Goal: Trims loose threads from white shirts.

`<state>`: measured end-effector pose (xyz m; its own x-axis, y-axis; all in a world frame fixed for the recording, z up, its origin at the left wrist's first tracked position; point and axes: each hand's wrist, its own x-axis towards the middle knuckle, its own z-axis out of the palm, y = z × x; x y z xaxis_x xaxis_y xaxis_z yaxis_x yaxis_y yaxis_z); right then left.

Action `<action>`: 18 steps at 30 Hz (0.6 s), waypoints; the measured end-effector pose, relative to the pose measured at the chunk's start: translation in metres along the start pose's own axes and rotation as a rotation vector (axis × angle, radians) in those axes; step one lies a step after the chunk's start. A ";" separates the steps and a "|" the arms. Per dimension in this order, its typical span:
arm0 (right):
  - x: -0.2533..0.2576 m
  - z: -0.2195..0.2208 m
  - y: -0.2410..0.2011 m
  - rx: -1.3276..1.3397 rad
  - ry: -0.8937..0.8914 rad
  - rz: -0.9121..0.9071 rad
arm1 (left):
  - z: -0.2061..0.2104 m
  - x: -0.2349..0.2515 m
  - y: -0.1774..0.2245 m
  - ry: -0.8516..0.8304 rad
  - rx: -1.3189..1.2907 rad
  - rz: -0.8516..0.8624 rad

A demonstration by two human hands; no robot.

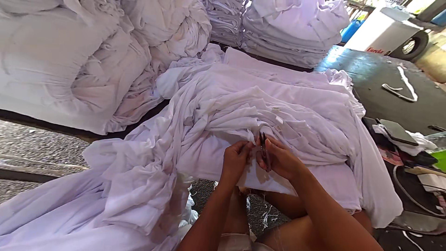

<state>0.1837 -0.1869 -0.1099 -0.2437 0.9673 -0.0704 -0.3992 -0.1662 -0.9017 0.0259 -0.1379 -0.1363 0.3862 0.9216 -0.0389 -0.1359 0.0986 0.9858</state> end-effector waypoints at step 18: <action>0.006 -0.002 0.028 -1.602 0.450 -0.599 | -0.007 -0.018 -0.006 -0.027 0.159 0.267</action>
<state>0.1725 -0.1854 -0.1366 -0.0530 0.8379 0.5432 0.9100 0.2645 -0.3192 0.0134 -0.1522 -0.1427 0.3802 0.8966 0.2269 -0.0924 -0.2072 0.9739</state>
